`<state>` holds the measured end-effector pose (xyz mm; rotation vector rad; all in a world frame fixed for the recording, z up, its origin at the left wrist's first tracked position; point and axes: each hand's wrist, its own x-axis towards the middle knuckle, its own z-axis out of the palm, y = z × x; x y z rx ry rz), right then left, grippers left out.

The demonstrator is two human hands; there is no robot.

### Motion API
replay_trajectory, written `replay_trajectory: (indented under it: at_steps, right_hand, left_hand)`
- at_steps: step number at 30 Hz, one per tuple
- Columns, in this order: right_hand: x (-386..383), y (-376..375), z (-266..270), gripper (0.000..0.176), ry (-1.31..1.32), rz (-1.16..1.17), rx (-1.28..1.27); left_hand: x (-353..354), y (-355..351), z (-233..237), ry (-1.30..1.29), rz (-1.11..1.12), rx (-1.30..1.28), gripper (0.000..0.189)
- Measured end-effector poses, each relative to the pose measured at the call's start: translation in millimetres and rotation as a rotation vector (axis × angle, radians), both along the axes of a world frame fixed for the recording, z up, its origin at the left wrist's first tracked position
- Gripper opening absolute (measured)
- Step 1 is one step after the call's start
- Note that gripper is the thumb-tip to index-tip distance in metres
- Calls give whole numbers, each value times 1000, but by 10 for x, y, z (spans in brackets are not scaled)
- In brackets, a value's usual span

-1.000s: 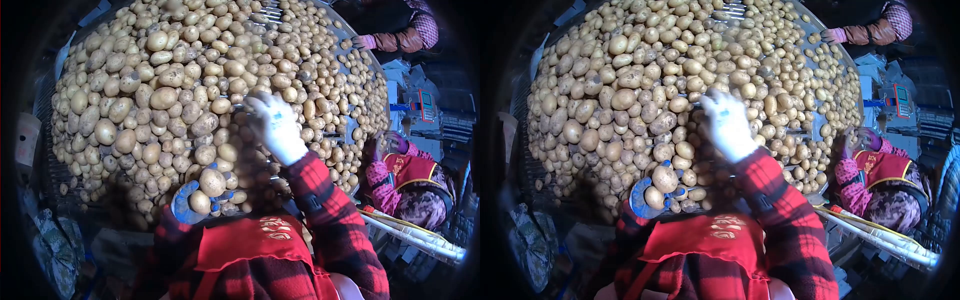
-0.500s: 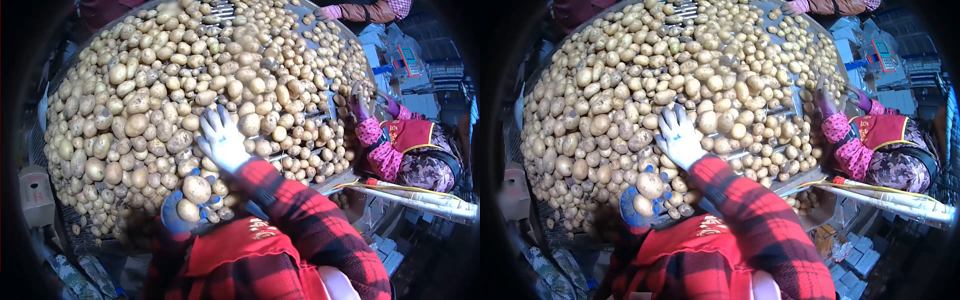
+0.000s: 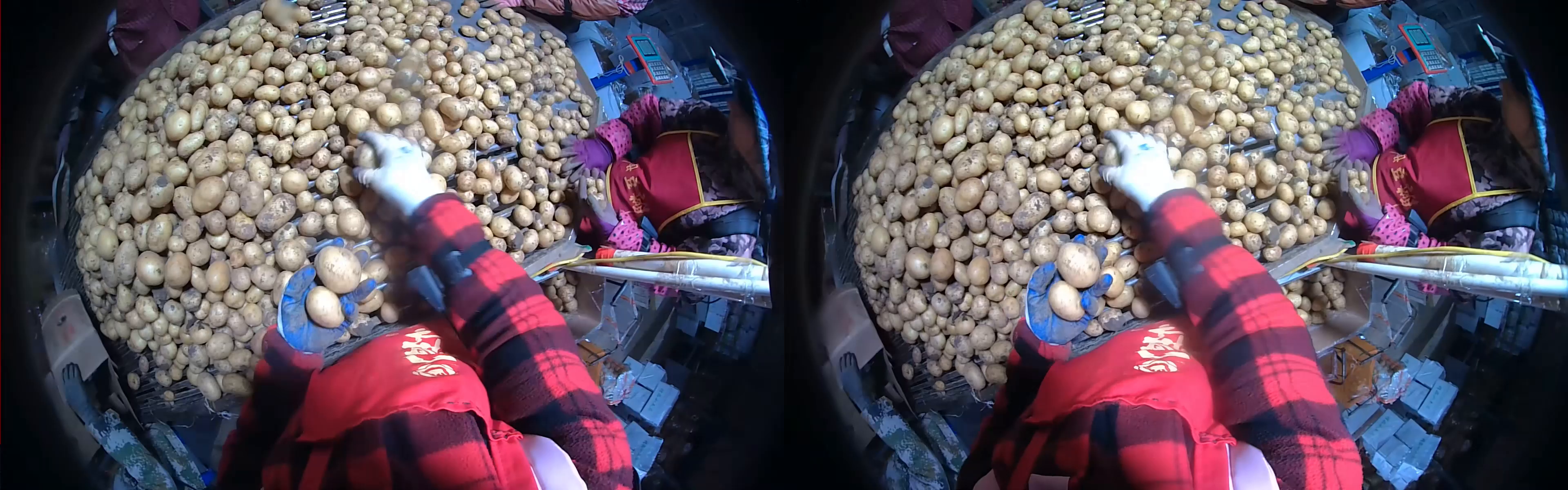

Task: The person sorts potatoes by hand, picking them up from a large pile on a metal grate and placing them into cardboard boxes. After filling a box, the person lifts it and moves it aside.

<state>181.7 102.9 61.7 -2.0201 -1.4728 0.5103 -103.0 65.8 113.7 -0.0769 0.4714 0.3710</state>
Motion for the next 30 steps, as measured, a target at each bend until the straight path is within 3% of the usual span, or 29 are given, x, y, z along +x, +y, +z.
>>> replay_trajectory:
  at_steps: [1, 4, 5, 6, 8, 10, 11, 12, 13, 14, 15, 17, 19, 21, 22, 23, 24, 26, 27, 28, 29, 30]
  right_hand:
    - [-4, -110, 328, 72, 407, -63, -31]
    - [-40, -650, 513, 72, 1432, -28, 174]
    - [-81, -860, 618, 75, 1828, 14, 238]
    - [-114, -1048, 653, 77, 2000, 26, 268]
    - [-187, -1336, 742, 71, 1496, 66, 360]
    - [-250, -1458, 586, 57, 1733, -241, 277]
    - [-257, -1572, 472, 52, 1577, -215, 328]
    - [-235, -1670, 381, 48, 1414, -185, 372]
    - [-207, -1753, 421, 39, 1568, -246, 392]
    - [-178, -1836, 462, 32, 1719, -315, 419]
    - [-189, -1944, 491, 30, 1670, -411, 393]
    - [-184, -2213, 454, 34, 1708, -518, 398]
    - [-83, -2497, 329, 51, 1939, -445, 449]
    - [-81, -2709, 223, 46, 2132, -326, 628]
    - [-91, -2758, 143, 50, 2279, -288, 705]
    - [-84, -2813, 159, 47, 2182, -404, 620]
    - [-126, -2843, 175, 41, 1960, -361, 569]
    - [-271, -2978, 99, 30, 1365, -228, 584]
    - [-339, -3111, 16, 25, 988, -129, 604]
    - [-384, -3272, 17, 22, 1248, -189, 614]
    - [-406, -3405, 18, 20, 1514, -226, 624]
    - [-416, -3605, -45, 27, 1312, -249, 586]
  left_hand:
    - [6, 50, -34, -76, 8, -84, 57]
    - [27, 126, -128, 91, -9, 0, 54]
    - [27, 208, -133, -104, -38, -158, 53]
    - [143, 178, -161, 17, -18, 83, 54]
    - [337, 208, -129, 5, -49, 5, 53]
    - [527, 172, -79, -30, -117, -107, 52]
    - [605, 143, -29, -45, -180, -94, 52]
    - [726, 93, 58, 79, -370, 383, 55]
    - [864, 15, 161, 193, -542, 869, 58]
    - [930, -62, 158, 167, -569, 842, 60]
    - [998, -137, 154, 142, -596, 815, 61]
    - [1053, -316, -57, -110, -345, -283, 60]
    - [1107, -455, -232, -52, -365, -204, 59]
    - [1138, -572, -332, 4, -372, -109, 59]
    - [1120, -588, -318, 14, -486, 255, 59]
    - [1106, -603, -305, 64, -600, 688, 60]
    - [1101, -616, -296, 131, -659, 1056, 60]
    - [1226, -748, -107, 28, -629, 411, 62]
    - [1319, -878, 171, -10, -549, -78, 63]
    - [1207, -806, -50, -34, -595, 11, 63]
    - [1273, -1001, 103, 107, -632, 62, 64]
    - [1311, -1047, 75, 14, -773, 32, 65]
